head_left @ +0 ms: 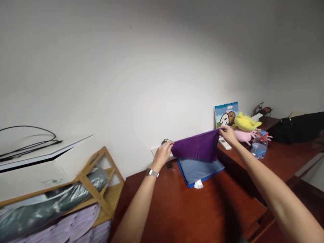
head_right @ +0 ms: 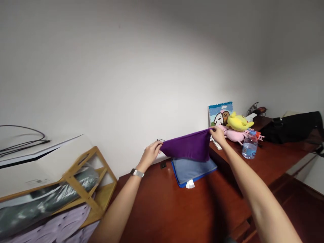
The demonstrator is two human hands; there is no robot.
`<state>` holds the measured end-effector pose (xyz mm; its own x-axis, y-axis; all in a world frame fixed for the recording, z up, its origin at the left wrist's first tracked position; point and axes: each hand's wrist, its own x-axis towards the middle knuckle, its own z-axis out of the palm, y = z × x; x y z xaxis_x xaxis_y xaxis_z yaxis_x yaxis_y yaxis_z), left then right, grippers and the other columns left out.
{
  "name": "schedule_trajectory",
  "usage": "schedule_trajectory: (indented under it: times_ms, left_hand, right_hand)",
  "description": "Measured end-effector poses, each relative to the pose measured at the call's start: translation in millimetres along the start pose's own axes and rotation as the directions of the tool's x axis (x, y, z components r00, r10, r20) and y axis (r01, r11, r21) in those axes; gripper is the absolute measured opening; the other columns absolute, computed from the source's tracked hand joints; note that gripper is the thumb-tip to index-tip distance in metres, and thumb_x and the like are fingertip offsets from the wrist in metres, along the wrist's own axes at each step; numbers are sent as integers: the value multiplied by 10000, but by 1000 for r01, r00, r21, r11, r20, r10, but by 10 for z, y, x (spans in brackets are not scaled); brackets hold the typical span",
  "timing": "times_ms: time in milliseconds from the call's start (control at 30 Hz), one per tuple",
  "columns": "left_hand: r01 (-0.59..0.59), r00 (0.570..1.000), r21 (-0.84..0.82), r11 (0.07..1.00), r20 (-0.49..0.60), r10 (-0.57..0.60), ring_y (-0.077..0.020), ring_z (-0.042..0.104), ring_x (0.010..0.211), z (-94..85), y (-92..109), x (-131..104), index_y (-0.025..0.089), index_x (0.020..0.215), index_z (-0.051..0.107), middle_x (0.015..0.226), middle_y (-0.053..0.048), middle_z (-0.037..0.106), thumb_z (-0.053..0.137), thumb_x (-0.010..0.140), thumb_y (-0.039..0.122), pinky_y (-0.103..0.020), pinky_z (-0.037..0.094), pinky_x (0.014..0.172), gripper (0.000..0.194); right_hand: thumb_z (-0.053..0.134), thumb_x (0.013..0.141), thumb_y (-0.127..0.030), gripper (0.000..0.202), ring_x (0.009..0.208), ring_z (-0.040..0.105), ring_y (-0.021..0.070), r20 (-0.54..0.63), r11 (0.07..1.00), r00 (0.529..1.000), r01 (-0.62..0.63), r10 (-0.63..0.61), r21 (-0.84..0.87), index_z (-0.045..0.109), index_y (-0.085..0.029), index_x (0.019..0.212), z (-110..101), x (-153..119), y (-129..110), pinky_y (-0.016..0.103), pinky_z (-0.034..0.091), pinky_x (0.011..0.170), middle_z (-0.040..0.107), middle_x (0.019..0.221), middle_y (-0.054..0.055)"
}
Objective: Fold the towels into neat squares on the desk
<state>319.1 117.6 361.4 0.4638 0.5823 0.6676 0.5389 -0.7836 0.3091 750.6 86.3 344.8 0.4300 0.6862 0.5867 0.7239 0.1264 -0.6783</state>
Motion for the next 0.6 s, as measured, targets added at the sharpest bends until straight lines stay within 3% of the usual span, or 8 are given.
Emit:
schedule_trajectory:
  times_ms: [133, 267, 367, 433, 500, 600]
  left_hand:
    - [-3, 1000, 100, 995, 29, 0, -233, 767, 981, 651, -247, -473, 264, 1250, 669, 1167, -70, 787, 452, 1069, 338, -339, 605, 862, 292]
    - [-4, 988, 145, 989, 151, -18, -222, 773, 893, 1465, -412, -1192, 256, 1114, 720, 985, -64, 810, 400, 1065, 283, -325, 619, 810, 325]
    - [32, 958, 187, 982, 276, -84, -213, 753, 848, 1974, -426, -1658, 241, 998, 724, 890, -48, 787, 380, 1035, 185, -328, 603, 800, 350]
    - [53, 941, 214, 975, 316, -121, -215, 739, 859, 2166, -408, -1878, 236, 970, 720, 905, -43, 774, 391, 1011, 135, -345, 590, 814, 346]
    - [62, 941, 229, 972, 311, -133, -219, 721, 889, 2231, -380, -2002, 235, 975, 722, 945, -44, 766, 418, 995, 120, -368, 579, 840, 326]
    - [50, 960, 237, 970, 255, -111, -239, 695, 993, 2208, -320, -1988, 238, 1045, 735, 1058, -60, 755, 499, 978, 162, -412, 560, 923, 257]
  right_hand:
    - [539, 898, -265, 280, 974, 724, 248, -3, 997, 1000, -29, 29, -74, 761, -162, 1033, 293, -379, 486, 357, 535, 925, 794, 1038, 126]
    - [440, 997, -233, 323, 1046, 715, 221, 230, 909, 966, -13, 119, -417, 693, -188, 1192, 727, -1079, 975, 314, 509, 909, 737, 1222, 129]
    - [431, 977, -164, 313, 928, 745, 213, 332, 845, 912, -27, 239, -533, 714, -182, 1112, 973, -1565, 1264, 290, 512, 794, 751, 1145, 128]
    - [428, 946, -121, 326, 877, 756, 225, 349, 827, 890, -53, 293, -559, 736, -183, 1031, 1020, -1792, 1428, 295, 518, 748, 771, 1063, 131]
    - [394, 928, -86, 383, 890, 764, 241, 361, 814, 874, -64, 326, -578, 750, -185, 1025, 994, -1924, 1563, 315, 539, 763, 785, 1051, 139]
    - [368, 900, -48, 470, 1083, 739, 274, 358, 807, 877, -55, 322, -589, 741, -160, 1163, 958, -1977, 1653, 373, 562, 900, 746, 1259, 172]
